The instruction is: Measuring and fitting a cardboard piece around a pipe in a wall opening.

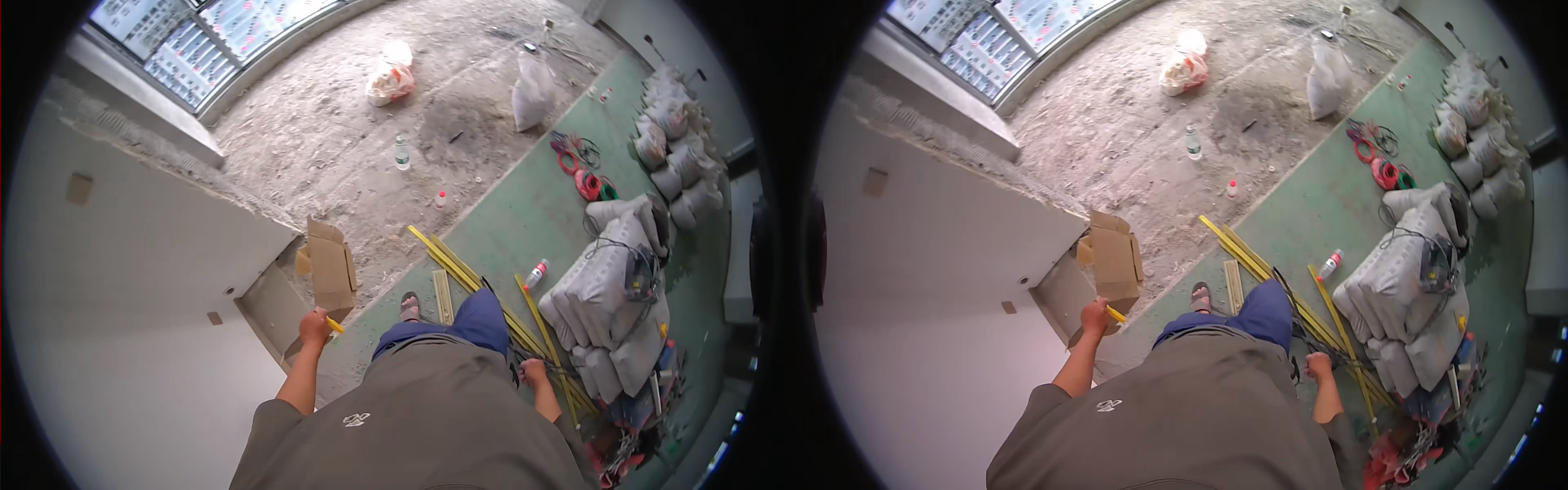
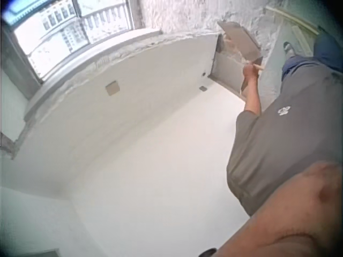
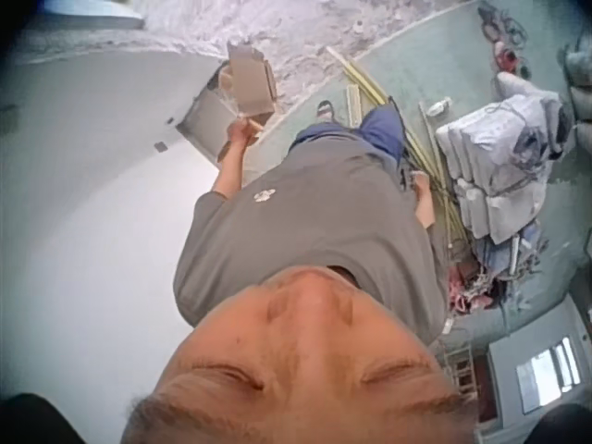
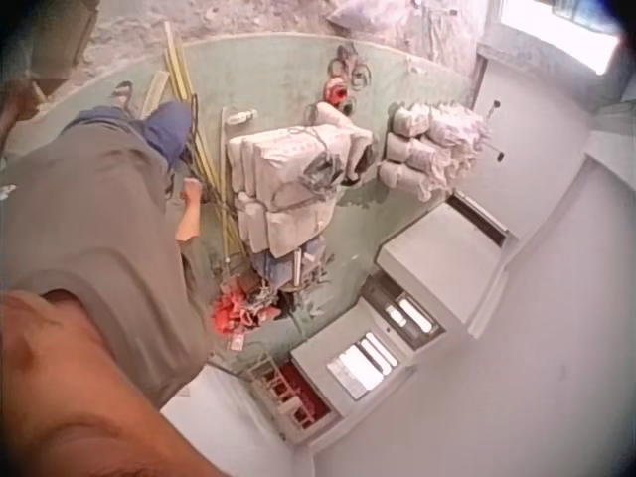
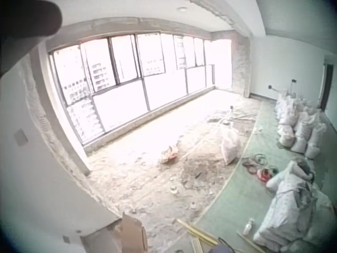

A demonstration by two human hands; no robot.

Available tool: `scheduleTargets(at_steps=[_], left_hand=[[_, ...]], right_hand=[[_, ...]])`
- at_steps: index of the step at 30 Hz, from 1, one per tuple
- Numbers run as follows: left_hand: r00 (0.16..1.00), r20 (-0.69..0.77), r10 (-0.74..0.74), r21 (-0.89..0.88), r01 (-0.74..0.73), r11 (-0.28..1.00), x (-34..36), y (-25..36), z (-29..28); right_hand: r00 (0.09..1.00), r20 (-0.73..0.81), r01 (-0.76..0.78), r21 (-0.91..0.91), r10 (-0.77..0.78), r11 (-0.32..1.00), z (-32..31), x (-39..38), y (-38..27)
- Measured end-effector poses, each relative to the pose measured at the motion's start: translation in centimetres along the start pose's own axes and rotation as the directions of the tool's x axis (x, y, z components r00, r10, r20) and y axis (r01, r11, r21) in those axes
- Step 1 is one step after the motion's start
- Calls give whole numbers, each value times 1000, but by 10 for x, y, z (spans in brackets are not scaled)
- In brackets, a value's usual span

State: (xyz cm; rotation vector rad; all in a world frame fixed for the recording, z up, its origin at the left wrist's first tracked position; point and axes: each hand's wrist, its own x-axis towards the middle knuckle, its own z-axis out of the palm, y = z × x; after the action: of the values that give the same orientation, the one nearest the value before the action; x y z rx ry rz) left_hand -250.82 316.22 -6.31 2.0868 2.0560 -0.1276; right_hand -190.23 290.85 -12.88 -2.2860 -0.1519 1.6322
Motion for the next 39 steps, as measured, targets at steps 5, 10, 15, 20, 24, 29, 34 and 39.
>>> scheduleTargets(at_steps=[5, 10, 15, 20, 24, 29, 34, 39], left_hand=[[996, 75, -51, -136, 61, 989, 47, 16, 28], [962, 246, -119, -95, 146, 985, 53, 46, 45], [921, 307, -239, -53, 267, 962, 82, 77, 48], [901, 371, -226, 82, 210, 974, 150, 114, 51], [911, 344, -226, 125, 194, 973, 236, 202, -26], [968, 252, -4, 132, -30, 991, 370, 312, -86], [977, 29, 209, -8, -209, 978, 455, 417, -145], [932, -130, 339, -163, -358, 920, 528, 506, -181]], right_hand=[[990, -126, 54, -103, -67, 993, 1, -9, -16], [953, -55, 226, -530, -299, 817, 30, -4, -53], [928, 153, 357, -630, -341, 689, 13, 58, -124], [981, 93, 191, -371, -169, 909, -58, 144, -235], [985, -37, 172, 167, -168, 971, -122, 181, -332], [928, -200, 283, -166, -313, 945, -206, 210, -403], [861, 8, 385, -663, -508, 642, -215, 235, -451], [892, -153, 368, -299, -425, 880, -181, 242, -463]])
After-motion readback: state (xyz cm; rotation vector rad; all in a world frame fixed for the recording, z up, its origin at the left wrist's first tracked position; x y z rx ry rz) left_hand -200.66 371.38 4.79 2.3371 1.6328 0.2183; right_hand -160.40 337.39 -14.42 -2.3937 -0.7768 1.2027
